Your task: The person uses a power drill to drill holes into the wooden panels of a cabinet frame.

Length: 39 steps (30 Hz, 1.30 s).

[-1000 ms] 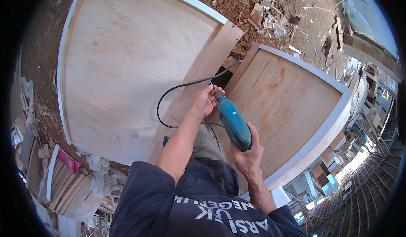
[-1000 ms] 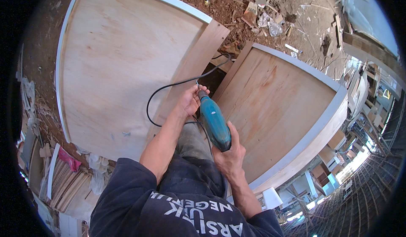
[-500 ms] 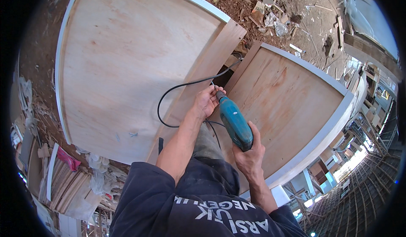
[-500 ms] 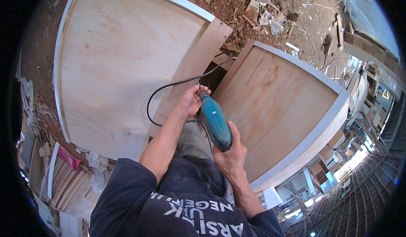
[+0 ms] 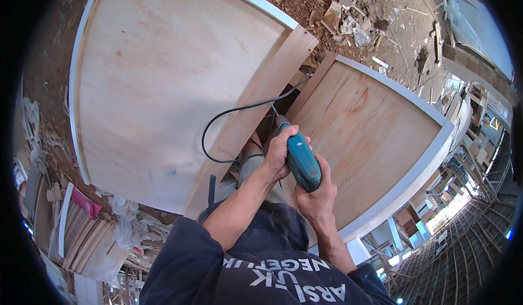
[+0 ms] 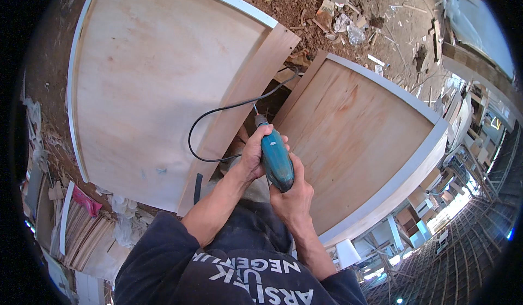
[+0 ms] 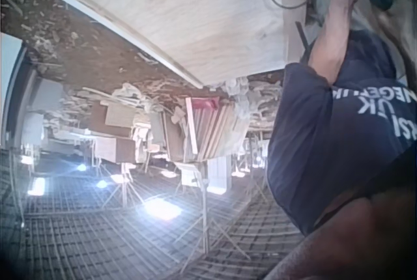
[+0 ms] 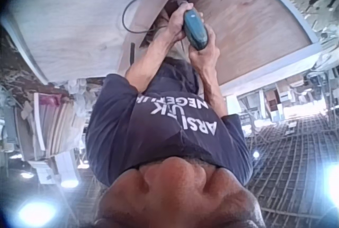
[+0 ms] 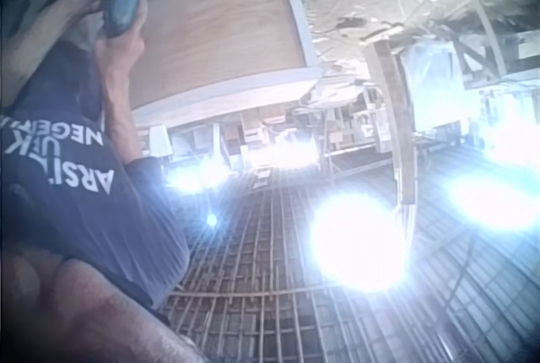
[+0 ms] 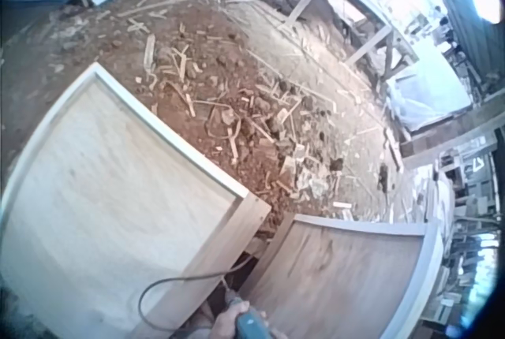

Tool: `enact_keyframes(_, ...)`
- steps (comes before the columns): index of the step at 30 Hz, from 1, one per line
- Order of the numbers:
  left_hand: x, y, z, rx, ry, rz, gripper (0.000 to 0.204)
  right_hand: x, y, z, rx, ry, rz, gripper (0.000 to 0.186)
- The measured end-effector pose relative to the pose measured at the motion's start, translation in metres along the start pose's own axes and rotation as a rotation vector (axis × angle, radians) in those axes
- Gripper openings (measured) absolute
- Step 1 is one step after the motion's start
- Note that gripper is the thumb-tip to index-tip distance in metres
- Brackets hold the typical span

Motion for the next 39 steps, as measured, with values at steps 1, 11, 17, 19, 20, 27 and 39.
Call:
enact_keyframes(1,0.000,0.000,0.001,0.023,0.007,0.009,0.037,-0.001,-0.001,-0.001,0.010,-0.006,0.001,0.067)
enact_keyframes(11,-0.001,0.007,-0.004,0.098,0.024,0.017,0.036,-0.013,-0.005,-0.002,0.063,-0.063,0.014,0.067)
enact_keyframes(17,-0.008,0.010,0.001,0.080,-0.005,0.029,0.037,-0.017,0.000,-0.007,0.089,-0.051,0.021,0.067)
enact_keyframes(19,-0.010,0.013,0.000,0.089,0.000,0.022,0.037,-0.022,-0.001,-0.006,0.086,-0.066,0.022,0.067)
enact_keyframes(20,-0.011,0.014,-0.001,0.093,0.002,0.018,0.037,-0.024,-0.001,-0.005,0.085,-0.073,0.023,0.067)
enact_keyframes(27,-0.021,0.018,0.008,0.106,-0.021,0.019,0.037,-0.030,0.000,-0.011,0.089,-0.082,0.004,0.068)
enact_keyframes(39,-0.026,0.026,0.012,0.122,-0.030,-0.024,0.040,-0.041,0.004,-0.021,0.141,-0.101,0.060,0.068)
Point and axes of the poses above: each hand's wrist, its own x-axis away from the middle knuckle, its own z-axis out of the back of the hand, y = z × x, the point moved 3 cm from there along -x, towards the middle knuckle, and after that the axes turned 13 degrees about z, right-handed, at the moved point
